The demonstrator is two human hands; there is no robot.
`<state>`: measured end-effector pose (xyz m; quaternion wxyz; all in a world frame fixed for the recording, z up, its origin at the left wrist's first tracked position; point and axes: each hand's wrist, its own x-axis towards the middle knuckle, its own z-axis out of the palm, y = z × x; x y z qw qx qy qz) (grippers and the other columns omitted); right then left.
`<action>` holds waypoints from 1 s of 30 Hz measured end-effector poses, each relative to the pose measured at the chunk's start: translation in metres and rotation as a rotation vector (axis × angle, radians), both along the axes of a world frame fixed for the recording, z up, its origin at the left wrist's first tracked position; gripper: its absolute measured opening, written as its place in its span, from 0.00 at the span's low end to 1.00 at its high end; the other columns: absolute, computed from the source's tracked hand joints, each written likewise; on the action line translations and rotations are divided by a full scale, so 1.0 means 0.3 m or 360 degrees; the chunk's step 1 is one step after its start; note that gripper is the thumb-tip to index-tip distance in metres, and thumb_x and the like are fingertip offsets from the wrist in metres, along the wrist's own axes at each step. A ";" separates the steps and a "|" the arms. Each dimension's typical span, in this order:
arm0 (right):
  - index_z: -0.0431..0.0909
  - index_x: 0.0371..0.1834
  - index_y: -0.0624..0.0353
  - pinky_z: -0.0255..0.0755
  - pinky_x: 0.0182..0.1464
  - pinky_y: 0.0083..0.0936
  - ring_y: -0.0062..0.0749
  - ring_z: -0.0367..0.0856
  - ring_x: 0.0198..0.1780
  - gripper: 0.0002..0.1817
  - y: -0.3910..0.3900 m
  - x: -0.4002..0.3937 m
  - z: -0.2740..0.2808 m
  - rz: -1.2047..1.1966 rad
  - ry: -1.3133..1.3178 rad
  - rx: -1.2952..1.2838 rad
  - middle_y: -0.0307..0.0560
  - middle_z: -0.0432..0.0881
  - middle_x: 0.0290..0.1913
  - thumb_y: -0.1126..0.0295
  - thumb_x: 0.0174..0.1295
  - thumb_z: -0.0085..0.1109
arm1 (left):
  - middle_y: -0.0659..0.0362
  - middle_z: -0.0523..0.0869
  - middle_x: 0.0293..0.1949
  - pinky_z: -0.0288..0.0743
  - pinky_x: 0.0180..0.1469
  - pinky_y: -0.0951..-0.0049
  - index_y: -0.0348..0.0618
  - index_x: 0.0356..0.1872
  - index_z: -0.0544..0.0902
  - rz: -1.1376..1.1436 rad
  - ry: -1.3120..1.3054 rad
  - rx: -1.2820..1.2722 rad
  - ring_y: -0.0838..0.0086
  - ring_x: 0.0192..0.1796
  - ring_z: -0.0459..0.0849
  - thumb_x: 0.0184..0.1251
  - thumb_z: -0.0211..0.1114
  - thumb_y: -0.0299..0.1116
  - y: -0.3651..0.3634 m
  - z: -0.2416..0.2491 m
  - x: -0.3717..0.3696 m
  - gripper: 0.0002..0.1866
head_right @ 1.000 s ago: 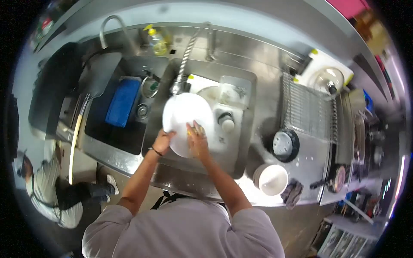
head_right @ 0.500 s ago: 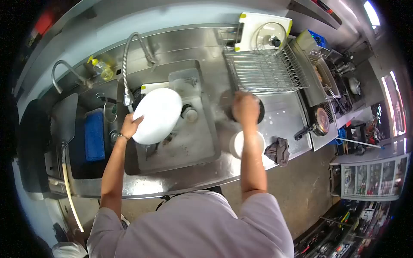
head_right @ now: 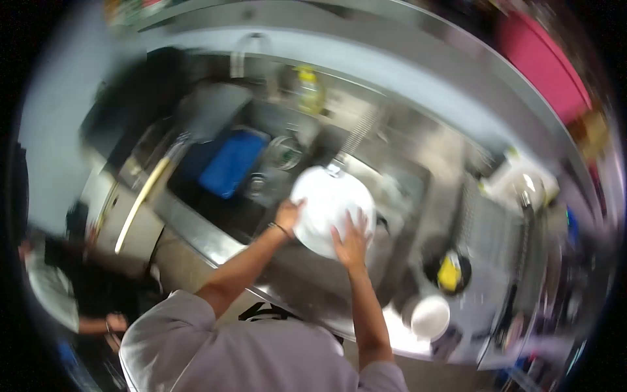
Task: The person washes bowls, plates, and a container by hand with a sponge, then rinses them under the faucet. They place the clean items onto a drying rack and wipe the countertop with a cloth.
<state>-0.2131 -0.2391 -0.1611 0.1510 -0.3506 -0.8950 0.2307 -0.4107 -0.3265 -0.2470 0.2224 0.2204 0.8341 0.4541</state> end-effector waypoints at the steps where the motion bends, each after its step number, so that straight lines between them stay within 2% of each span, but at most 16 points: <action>1: 0.58 0.66 0.50 0.39 0.62 0.64 0.52 0.42 0.70 0.35 -0.001 -0.036 -0.067 0.0108 0.0002 -0.0010 0.55 0.48 0.70 0.46 0.57 0.49 | 0.40 0.81 0.35 0.74 0.41 0.64 0.24 0.37 0.78 -0.0137 0.0094 0.0115 0.58 0.37 0.82 0.58 0.58 0.55 -0.037 0.039 0.042 0.33; 2: 0.56 0.67 0.50 0.36 0.63 0.62 0.51 0.39 0.71 0.36 0.016 -0.064 -0.098 0.0183 -0.0082 0.0037 0.54 0.46 0.70 0.45 0.58 0.48 | 0.40 0.82 0.32 0.74 0.40 0.64 0.26 0.33 0.80 0.0151 -0.0384 0.0219 0.58 0.37 0.82 0.57 0.57 0.56 -0.046 0.251 0.106 0.32; 4: 0.50 0.69 0.50 0.29 0.64 0.61 0.48 0.36 0.72 0.36 0.050 -0.159 -0.152 0.0151 0.0044 -0.0075 0.53 0.43 0.71 0.47 0.60 0.45 | 0.43 0.83 0.29 0.75 0.35 0.64 0.30 0.33 0.81 0.0141 -0.0137 0.0281 0.59 0.29 0.82 0.57 0.57 0.57 0.015 0.041 0.113 0.30; 5: 0.49 0.69 0.50 0.32 0.64 0.61 0.50 0.37 0.72 0.38 0.049 -0.214 -0.134 0.0041 -0.0051 -0.0060 0.53 0.42 0.71 0.43 0.60 0.41 | 0.44 0.83 0.28 0.74 0.32 0.65 0.32 0.34 0.81 0.0129 -0.0260 0.0190 0.62 0.28 0.81 0.59 0.58 0.54 -0.014 0.181 0.141 0.27; 7: 0.47 0.70 0.45 0.27 0.64 0.61 0.50 0.32 0.72 0.39 0.052 -0.292 -0.139 0.0085 0.0191 -0.0135 0.48 0.35 0.73 0.39 0.59 0.37 | 0.47 0.84 0.31 0.74 0.33 0.69 0.38 0.36 0.81 0.0112 -0.0194 0.0568 0.69 0.29 0.82 0.64 0.55 0.43 0.041 0.070 0.143 0.17; 10: 0.56 0.67 0.46 0.27 0.66 0.57 0.51 0.33 0.72 0.29 0.123 -0.346 -0.166 0.0530 0.0033 0.0178 0.47 0.42 0.72 0.49 0.65 0.33 | 0.47 0.84 0.36 0.74 0.39 0.67 0.39 0.43 0.79 0.0224 -0.0071 0.0994 0.67 0.34 0.82 0.65 0.53 0.42 -0.023 0.241 0.124 0.17; 11: 0.56 0.67 0.54 0.29 0.69 0.46 0.49 0.35 0.72 0.30 0.164 -0.364 -0.196 0.0402 0.0376 0.0121 0.50 0.43 0.72 0.50 0.66 0.34 | 0.47 0.83 0.37 0.73 0.41 0.66 0.39 0.45 0.78 0.0196 -0.0195 0.0921 0.65 0.36 0.82 0.65 0.53 0.43 -0.044 0.274 0.113 0.18; 12: 0.51 0.68 0.60 0.32 0.69 0.38 0.46 0.37 0.72 0.32 0.172 -0.374 -0.171 0.0062 0.0083 0.0045 0.55 0.44 0.71 0.50 0.66 0.34 | 0.47 0.83 0.38 0.73 0.43 0.66 0.40 0.47 0.77 0.0155 -0.0320 0.0858 0.63 0.37 0.82 0.65 0.53 0.43 -0.066 0.310 0.098 0.18; 16: 0.48 0.68 0.60 0.37 0.69 0.40 0.50 0.43 0.70 0.38 0.022 -0.442 -0.090 0.0734 0.0684 -0.0117 0.59 0.46 0.70 0.43 0.64 0.33 | 0.45 0.82 0.38 0.72 0.43 0.64 0.39 0.48 0.76 0.0235 -0.0046 0.0809 0.61 0.40 0.82 0.62 0.55 0.39 -0.036 0.228 0.079 0.17; 18: 0.46 0.69 0.57 0.35 0.69 0.39 0.51 0.40 0.71 0.35 0.024 -0.438 -0.053 0.0769 0.0525 0.0076 0.58 0.45 0.70 0.44 0.65 0.26 | 0.45 0.83 0.37 0.72 0.42 0.64 0.39 0.48 0.76 0.0284 -0.0139 0.0798 0.60 0.39 0.82 0.62 0.54 0.39 -0.094 0.325 0.095 0.17; 22: 0.51 0.68 0.58 0.41 0.68 0.40 0.50 0.45 0.70 0.33 0.091 -0.485 -0.073 0.0042 0.0242 -0.0043 0.57 0.48 0.69 0.47 0.67 0.26 | 0.45 0.83 0.36 0.72 0.41 0.64 0.39 0.47 0.76 0.0223 -0.0209 0.0766 0.60 0.38 0.82 0.63 0.54 0.39 -0.112 0.381 0.100 0.17; 24: 0.52 0.67 0.60 0.46 0.67 0.40 0.51 0.51 0.67 0.34 -0.021 -0.443 -0.027 0.0697 0.0766 0.0182 0.61 0.55 0.65 0.46 0.66 0.26 | 0.44 0.82 0.35 0.72 0.40 0.65 0.38 0.45 0.77 0.0213 -0.0079 0.0756 0.61 0.38 0.82 0.63 0.54 0.41 -0.070 0.332 0.104 0.17; 25: 0.55 0.65 0.61 0.48 0.66 0.39 0.49 0.53 0.67 0.30 -0.067 -0.395 0.017 0.0390 0.0402 0.0180 0.60 0.57 0.64 0.50 0.68 0.26 | 0.44 0.82 0.35 0.72 0.41 0.64 0.39 0.43 0.78 0.0232 -0.0145 0.0849 0.59 0.37 0.82 0.63 0.53 0.41 -0.040 0.292 0.096 0.16; 27: 0.59 0.63 0.62 0.50 0.65 0.39 0.48 0.55 0.66 0.30 0.149 -0.342 -0.324 -0.0001 0.0683 0.0159 0.61 0.58 0.64 0.50 0.67 0.30 | 0.45 0.82 0.37 0.72 0.44 0.63 0.41 0.44 0.79 0.0105 -0.0096 0.0696 0.57 0.40 0.82 0.61 0.55 0.39 -0.016 0.306 0.090 0.15; 28: 0.62 0.61 0.63 0.53 0.64 0.39 0.49 0.60 0.64 0.32 0.266 -0.282 -0.431 -0.0530 0.0217 -0.0011 0.62 0.60 0.63 0.47 0.65 0.34 | 0.46 0.82 0.39 0.72 0.47 0.61 0.44 0.44 0.79 -0.0019 -0.0048 0.0539 0.54 0.42 0.81 0.59 0.56 0.38 -0.005 0.316 0.087 0.15; 30: 0.63 0.60 0.62 0.60 0.60 0.40 0.49 0.65 0.60 0.34 0.308 -0.162 -0.431 -0.0850 0.0030 -0.1070 0.59 0.65 0.60 0.43 0.63 0.35 | 0.45 0.83 0.35 0.73 0.45 0.62 0.43 0.42 0.81 -0.0161 -0.0021 0.0543 0.55 0.39 0.82 0.55 0.58 0.38 0.023 0.344 0.086 0.15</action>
